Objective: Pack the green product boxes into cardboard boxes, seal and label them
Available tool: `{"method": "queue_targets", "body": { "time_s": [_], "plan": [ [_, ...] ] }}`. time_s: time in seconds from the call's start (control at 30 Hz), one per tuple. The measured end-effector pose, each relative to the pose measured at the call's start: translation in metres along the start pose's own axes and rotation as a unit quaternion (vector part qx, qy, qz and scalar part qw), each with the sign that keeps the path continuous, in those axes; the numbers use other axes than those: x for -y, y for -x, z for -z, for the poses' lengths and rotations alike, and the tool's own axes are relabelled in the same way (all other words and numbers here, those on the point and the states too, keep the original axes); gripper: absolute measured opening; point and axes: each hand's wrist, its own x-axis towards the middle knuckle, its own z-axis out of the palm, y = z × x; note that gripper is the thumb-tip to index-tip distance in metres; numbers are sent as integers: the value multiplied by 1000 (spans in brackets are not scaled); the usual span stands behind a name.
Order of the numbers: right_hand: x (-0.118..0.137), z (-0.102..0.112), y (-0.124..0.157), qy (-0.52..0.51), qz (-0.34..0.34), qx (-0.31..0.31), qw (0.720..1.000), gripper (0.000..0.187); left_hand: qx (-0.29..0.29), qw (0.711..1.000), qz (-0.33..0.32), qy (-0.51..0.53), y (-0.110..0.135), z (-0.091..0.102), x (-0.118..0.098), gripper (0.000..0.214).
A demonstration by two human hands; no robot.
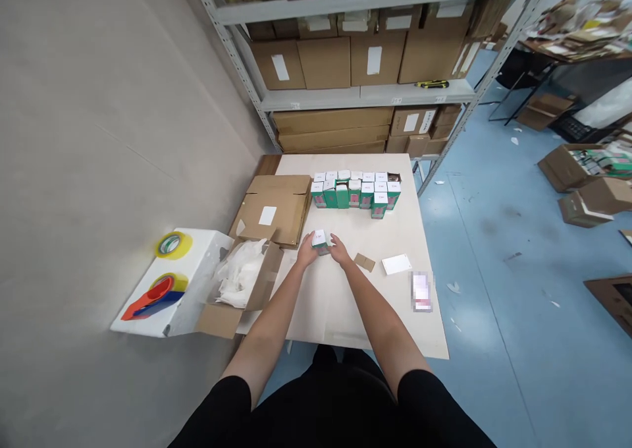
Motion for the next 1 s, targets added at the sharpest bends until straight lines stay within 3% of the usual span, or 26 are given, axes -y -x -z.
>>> {"method": "queue_targets", "body": {
  "time_s": [0.2, 0.37, 0.53, 0.63, 0.77, 1.0],
  "plan": [
    [25, 4, 20, -15, 123, -14, 992, 65, -83, 994, -31, 71, 25, 21, -32, 72],
    [33, -14, 57, -7, 207, -3, 978, 61, -151, 980, -72, 110, 56, 62, -54, 71],
    [47, -39, 89, 14, 246, 17, 969, 58, -205, 964, -122, 120, 92, 109, -54, 62],
    [65, -59, 96, 49, 269, 30, 961, 56, -241, 953, -111, 148, 111, 136, -42, 58],
    [88, -111, 101, 77, 300, 57, 949, 54, -280, 940, -91, 173, 134, 178, -20, 57],
    [97, -260, 114, 113, 336, 148, 923, 52, -327, 928, -84, 159, 180, 268, 44, 57]
  ]
}}
